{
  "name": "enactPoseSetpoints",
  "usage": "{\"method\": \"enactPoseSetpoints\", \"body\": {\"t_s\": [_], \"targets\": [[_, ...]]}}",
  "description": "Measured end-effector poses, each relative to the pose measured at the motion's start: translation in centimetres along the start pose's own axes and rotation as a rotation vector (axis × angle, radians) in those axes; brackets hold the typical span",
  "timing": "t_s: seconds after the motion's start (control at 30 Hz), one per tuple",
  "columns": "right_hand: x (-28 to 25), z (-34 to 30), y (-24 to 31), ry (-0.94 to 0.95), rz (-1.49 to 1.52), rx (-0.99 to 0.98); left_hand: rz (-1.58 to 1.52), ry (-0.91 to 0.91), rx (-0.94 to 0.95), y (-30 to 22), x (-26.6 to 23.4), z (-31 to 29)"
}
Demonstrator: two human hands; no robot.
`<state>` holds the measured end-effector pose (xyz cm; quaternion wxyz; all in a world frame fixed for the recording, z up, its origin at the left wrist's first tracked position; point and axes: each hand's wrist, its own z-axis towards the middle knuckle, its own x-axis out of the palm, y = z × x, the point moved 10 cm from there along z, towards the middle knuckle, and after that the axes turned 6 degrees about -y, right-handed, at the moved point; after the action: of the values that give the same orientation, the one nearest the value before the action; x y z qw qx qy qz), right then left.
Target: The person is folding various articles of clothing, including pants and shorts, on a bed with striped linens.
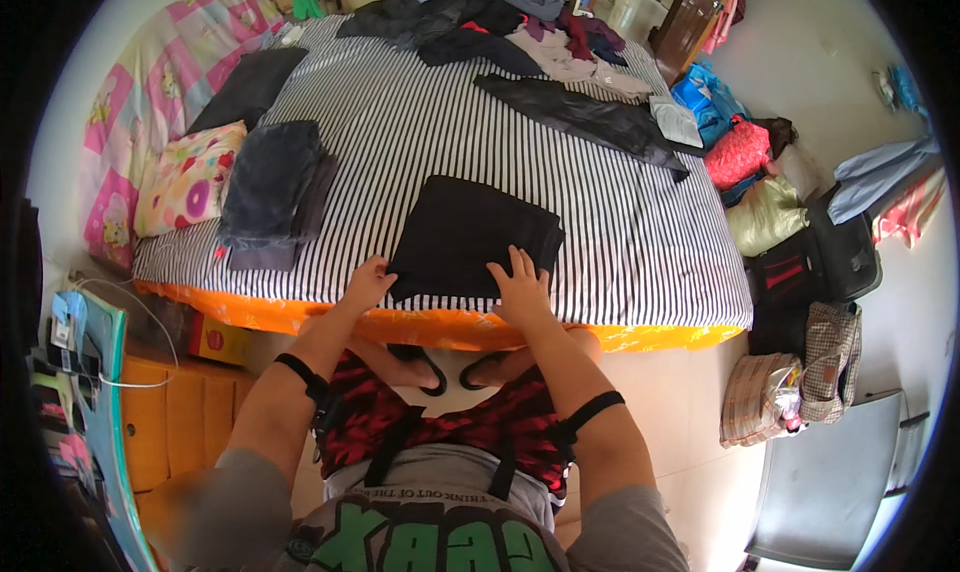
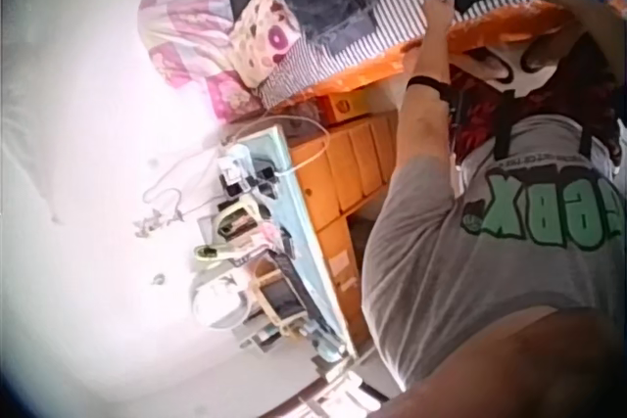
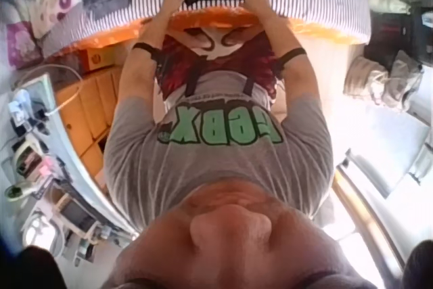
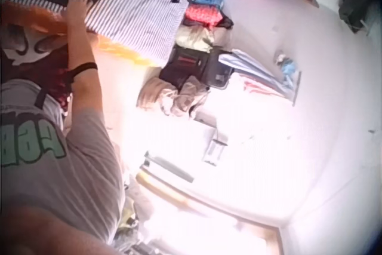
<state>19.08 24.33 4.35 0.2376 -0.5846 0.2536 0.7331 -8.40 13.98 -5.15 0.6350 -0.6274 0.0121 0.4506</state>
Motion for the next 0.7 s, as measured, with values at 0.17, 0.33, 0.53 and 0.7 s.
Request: {"method": "enactPoseSetpoints", "body": {"t_s": [0.17,0.33,0.53,0.7], "targets": [[0.4,2.0,-1.6,-0.041,0.072,0.075,-0.047,0.031,-0.044,-0.6,-0.1,0.2],[-2.5,2.8,-3.3,-0.258,0.216,0.055,-0.296,0.07,-0.256,-1.9,0.6,-0.4],[-0.2,0.8,-3.2,-0.149,0.061,0.033,0.264,0.033,0.004,-5.2,-0.5,-0.4],[0.5,0.1,-3.2,-0.153,0.113,0.035,0.255,0.028,0.082,-6.9,-2.0,-1.1]]}}
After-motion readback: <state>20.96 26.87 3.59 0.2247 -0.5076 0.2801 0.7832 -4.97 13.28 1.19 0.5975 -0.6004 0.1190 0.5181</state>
